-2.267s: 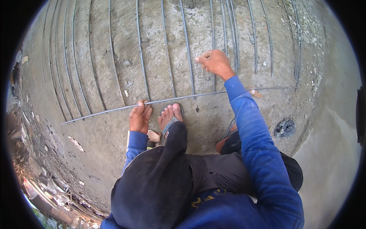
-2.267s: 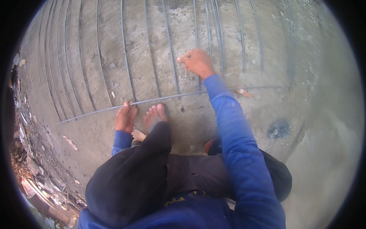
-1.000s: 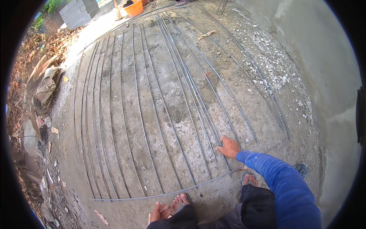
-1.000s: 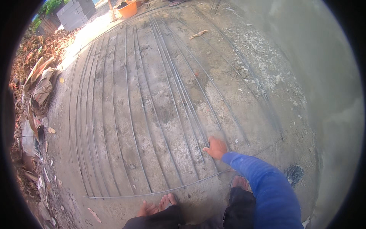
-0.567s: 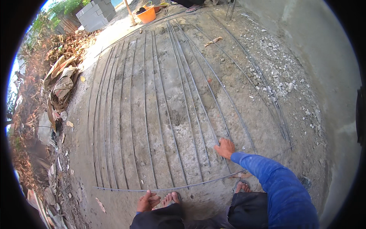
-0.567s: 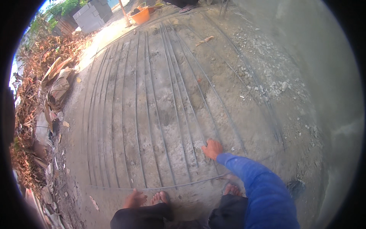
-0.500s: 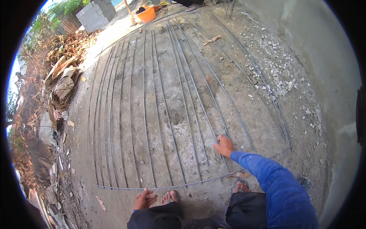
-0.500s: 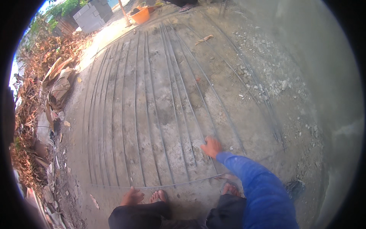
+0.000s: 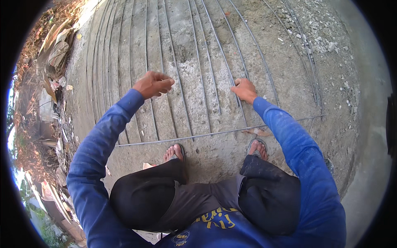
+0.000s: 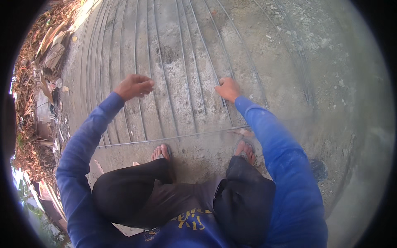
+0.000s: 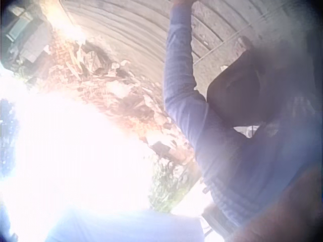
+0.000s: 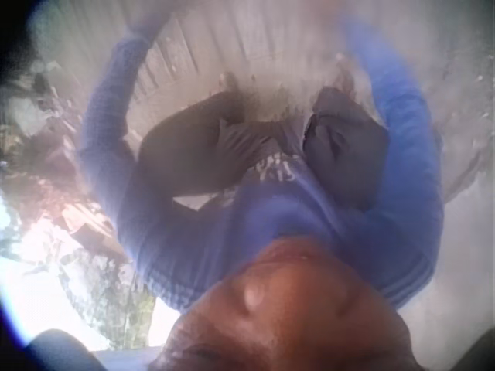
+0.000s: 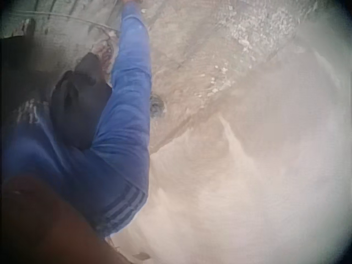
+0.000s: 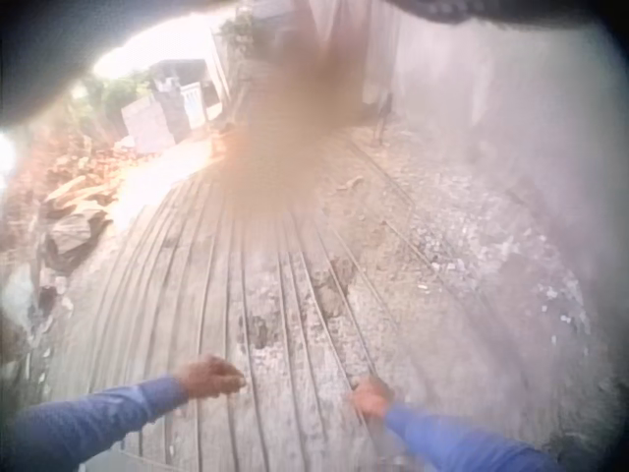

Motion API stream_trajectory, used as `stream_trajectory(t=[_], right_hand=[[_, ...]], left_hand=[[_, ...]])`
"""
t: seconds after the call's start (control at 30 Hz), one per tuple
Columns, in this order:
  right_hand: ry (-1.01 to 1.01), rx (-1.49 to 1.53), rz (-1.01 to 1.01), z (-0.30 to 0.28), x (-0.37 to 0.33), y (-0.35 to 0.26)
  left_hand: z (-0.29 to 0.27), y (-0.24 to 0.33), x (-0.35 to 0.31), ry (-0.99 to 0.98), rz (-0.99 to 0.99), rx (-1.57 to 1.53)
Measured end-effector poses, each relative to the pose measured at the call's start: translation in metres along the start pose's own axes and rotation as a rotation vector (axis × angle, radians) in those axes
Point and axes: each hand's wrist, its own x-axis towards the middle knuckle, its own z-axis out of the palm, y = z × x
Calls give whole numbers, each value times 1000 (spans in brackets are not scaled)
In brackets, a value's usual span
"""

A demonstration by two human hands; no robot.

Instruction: The person lays metal rebar rods onto a concrete floor in a grid pattern. They position the rods parallel to each other and then add perpendicular rods to form a mesh structure.

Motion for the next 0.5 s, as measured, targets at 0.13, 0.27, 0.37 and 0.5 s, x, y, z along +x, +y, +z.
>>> stream_trajectory(t=[0.13, 0.27, 0.37, 0.5], right_hand=[[130, -164, -40, -6, -5, -8], [348, -359, -228, -10, -14, -11], [70, -247, -205, -20, -11, -51], [-143, -197, -115, 14, 2, -78]], left_hand=[[50, 10, 66, -54, 151, 382], [101, -27, 89, -134, -86, 80], [115, -46, 89, -224, -106, 82], [126, -45, 93, -269, -131, 25]])
